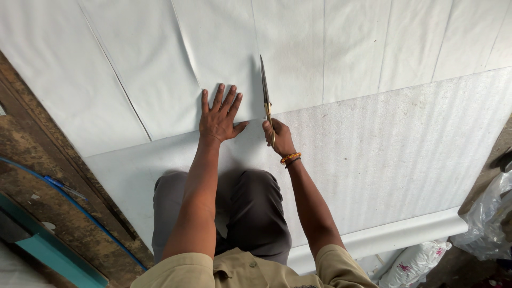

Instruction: The person uses large shears to cut a long strip from a roll of white fabric laid out on the floor. They hold the material steady with one hand while cutting along a straight line with the other, repeating the motion to separate a continuous strip.

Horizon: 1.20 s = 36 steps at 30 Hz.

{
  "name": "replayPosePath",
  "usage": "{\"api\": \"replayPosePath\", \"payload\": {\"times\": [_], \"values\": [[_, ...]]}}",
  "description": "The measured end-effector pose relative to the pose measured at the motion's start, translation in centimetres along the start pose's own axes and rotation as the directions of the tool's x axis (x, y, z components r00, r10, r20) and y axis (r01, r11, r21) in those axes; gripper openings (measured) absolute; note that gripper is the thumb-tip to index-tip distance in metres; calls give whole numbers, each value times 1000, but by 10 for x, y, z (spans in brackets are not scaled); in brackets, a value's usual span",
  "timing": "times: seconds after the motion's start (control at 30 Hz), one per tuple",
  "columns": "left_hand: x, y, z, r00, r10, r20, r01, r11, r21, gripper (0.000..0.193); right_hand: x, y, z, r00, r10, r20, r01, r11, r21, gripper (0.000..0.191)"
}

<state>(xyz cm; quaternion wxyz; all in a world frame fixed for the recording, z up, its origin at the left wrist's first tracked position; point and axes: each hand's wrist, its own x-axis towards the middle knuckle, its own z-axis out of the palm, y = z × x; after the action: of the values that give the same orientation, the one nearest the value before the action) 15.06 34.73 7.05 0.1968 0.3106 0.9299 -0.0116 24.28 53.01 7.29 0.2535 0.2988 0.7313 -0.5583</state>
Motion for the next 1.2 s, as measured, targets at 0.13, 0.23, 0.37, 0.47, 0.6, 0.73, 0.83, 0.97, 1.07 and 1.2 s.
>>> {"api": "replayPosePath", "payload": {"times": [0.13, 0.23, 0.37, 0.47, 0.6, 0.73, 0.83, 0.97, 1.07, 1.2], "values": [[-1, 1, -3, 1000, -5, 18, 4, 998, 67, 95, 17, -17, -2, 1000, -7, 10, 7, 999, 36, 74], [-1, 0, -4, 1000, -13, 25, 11, 998, 65, 94, 22, -25, -2, 1000, 4, -10, -4, 1000, 25, 73], [-1, -1, -4, 1000, -8, 13, 7, 997, 72, 94, 23, -29, 0, 999, 28, -30, -28, 1000, -1, 71], [-1, -1, -4, 1000, -9, 21, 8, 999, 47, 94, 23, -28, 0, 999, 34, -39, -35, 999, -36, 70], [-1, 0, -5, 1000, -8, 16, 8, 1000, 28, 93, 25, -30, -3, 999, 36, -29, -37, 999, -33, 70], [0, 1, -9, 998, -28, 58, 25, 999, 40, 91, 34, -41, -8, 1000, -25, 3, 25, 1000, 7, 73], [1, 1, -11, 996, -22, 81, 18, 999, 47, 90, 46, -52, -9, 999, -40, 15, 39, 998, 48, 74], [3, -1, -13, 989, -25, 145, 25, 1000, 4, 90, 53, -61, -9, 999, -38, 9, 37, 998, 54, 74], [3, 0, -13, 989, -28, 143, 26, 999, 18, 89, 54, -64, -9, 1000, -19, -11, 19, 1000, -1, 73], [1, 0, -14, 991, -25, 129, 21, 999, 28, 89, 52, -65, -10, 1000, -4, -1, 4, 1000, -25, 71]]}}
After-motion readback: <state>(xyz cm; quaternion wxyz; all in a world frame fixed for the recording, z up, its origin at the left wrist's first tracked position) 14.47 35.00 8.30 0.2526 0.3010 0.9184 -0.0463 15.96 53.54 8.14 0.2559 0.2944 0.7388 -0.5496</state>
